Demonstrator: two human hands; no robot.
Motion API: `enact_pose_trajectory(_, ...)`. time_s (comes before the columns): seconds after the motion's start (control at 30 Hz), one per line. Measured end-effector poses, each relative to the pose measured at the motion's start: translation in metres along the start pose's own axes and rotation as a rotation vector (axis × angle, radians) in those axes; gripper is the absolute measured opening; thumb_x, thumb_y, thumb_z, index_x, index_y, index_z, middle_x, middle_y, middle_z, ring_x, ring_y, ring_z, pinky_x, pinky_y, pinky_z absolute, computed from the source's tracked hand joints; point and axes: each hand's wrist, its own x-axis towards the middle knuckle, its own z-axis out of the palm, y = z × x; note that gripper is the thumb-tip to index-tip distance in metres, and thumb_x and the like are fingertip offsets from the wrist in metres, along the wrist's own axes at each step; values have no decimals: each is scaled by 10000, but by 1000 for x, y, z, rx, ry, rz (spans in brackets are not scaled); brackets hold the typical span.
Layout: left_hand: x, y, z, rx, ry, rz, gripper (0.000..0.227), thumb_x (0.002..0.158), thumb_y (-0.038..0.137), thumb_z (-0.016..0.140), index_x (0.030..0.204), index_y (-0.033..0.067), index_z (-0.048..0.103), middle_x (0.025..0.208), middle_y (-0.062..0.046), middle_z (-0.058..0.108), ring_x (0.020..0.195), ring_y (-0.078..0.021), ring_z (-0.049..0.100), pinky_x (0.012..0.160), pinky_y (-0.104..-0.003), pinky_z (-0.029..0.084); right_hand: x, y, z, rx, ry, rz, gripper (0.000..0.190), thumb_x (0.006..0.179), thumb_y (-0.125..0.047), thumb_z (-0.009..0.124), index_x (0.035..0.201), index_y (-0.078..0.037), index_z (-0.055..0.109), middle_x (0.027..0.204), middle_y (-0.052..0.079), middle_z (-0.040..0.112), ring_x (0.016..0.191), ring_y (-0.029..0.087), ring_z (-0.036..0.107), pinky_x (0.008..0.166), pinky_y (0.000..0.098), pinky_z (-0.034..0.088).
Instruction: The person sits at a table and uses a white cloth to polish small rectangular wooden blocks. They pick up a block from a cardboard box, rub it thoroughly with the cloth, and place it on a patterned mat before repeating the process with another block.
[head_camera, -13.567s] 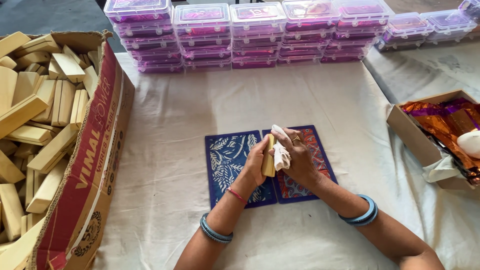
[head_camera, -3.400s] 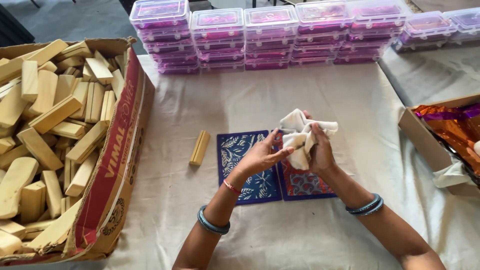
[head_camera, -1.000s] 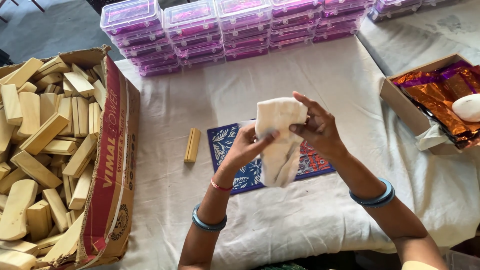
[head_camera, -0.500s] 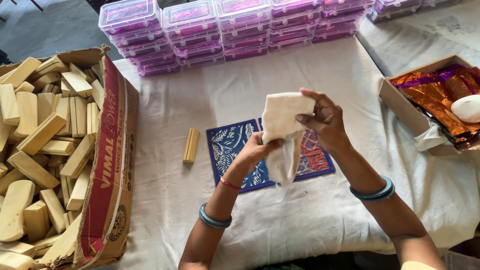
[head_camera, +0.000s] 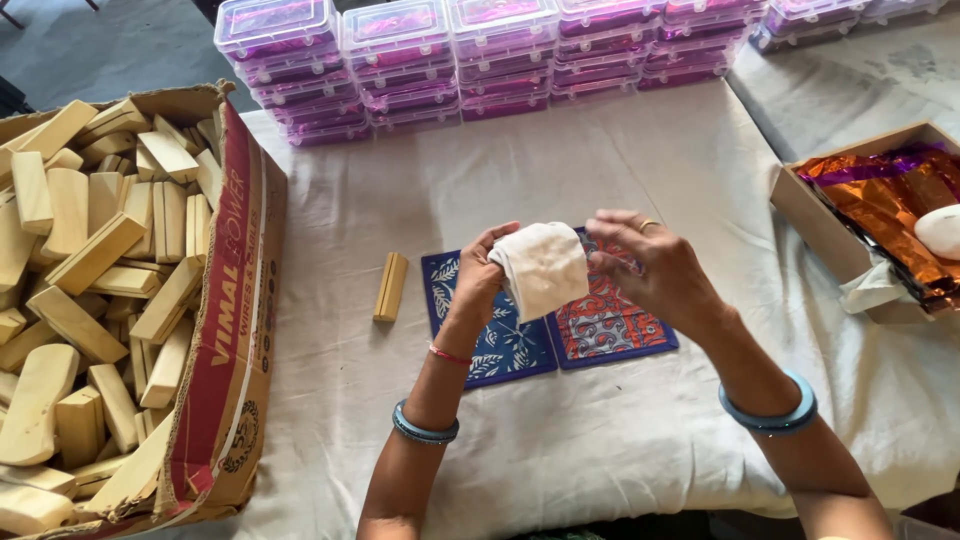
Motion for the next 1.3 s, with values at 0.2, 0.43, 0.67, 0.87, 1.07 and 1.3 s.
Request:
enact_pose_trajectory(0.2,-15,18,34,-9,-23,-133,676,852,-107,602,1493,54,462,1298,-203,610,1078,-244,709,828,-336,669,8,-15,64,-329,466,-623,891,749,-390,811,1496,-63,453,1536,239,428,1377,438,460,1046,558,431)
enact_pose_trajectory(0.43,-28,13,25,-56,-228,40,1098,697,-71,520,1685,118,79,1335,-263,553,1060,-278,635,884,-362,566,16,40,105,-122,300,-580,807,821,-181,823,1502,-29,417,1481,236,475,1331,416,521,1007,488,532)
enact_pose_trajectory(0.67,-134,121,22,1155,-205,529,855,959,308,709,1616,48,228,1370,-232,602,1215,-381,619,1032,-468,510,15,84,80,-138,302,-393,710,833,-67,776,1493,-90,516,1434,193,531,1241,385,607,954,449,560)
enact_pose_trajectory(0.87,-218,181,50,1099,-388,669,480,1136,393,576,1520,117,492,1389,-90,658,1252,-245,665,1065,-407,536,22,153,91,-353,367,-160,614,956,-268,757,1507,-76,567,1294,178,619,1190,371,574,998,475,521)
enact_pose_trajectory(1.07,-158,203,-19,1687,-28,537,331,1001,317,622,1242,92,649,996,-88,708,819,-197,665,654,-358,554,19,143,91,-357,335,-163,639,951,-353,746,1501,-81,569,1212,185,661,1170,364,584,970,502,506)
enact_pose_trajectory(1.3,-132,301,-253,1819,764,-423,310,1075,334,539,1156,73,685,1030,-134,677,944,-234,653,892,-443,546,20,156,96,-361,316,-152,663,948,-347,750,1529,-95,554,1254,175,659,1206,370,603,975,511,516)
